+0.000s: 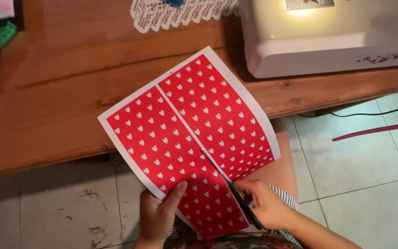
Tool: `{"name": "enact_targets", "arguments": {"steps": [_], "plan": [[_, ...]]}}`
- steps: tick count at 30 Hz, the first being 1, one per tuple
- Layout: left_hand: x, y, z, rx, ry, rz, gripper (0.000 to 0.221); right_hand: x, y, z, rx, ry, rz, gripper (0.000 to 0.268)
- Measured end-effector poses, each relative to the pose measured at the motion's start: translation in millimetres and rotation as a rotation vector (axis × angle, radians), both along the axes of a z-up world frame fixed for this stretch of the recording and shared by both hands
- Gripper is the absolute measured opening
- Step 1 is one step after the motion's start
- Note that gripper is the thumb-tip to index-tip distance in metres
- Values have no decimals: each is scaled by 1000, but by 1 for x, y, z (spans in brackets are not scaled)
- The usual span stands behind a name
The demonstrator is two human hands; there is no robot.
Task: Cutting printed fabric into strips using scissors on a work table next to a sewing machine.
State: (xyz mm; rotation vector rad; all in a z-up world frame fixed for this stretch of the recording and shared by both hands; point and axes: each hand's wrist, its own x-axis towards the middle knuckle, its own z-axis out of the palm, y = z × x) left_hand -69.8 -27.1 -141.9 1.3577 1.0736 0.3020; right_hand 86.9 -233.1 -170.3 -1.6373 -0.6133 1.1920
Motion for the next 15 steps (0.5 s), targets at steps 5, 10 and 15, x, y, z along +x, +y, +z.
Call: {"name": "enact_targets", "arguments": {"steps": [5, 10, 15], "plan": [[-4, -1, -9, 68, -36, -36, 27, 1, -1, -7, -60, -143, 56, 32], [7, -3, 14, -226, -37, 65, 41, -4, -6, -16, -97, -231, -16, 44], [17, 11, 39, -346, -249, 151, 47, 0, -5, -12, -38, -201, -20, 47]]}}
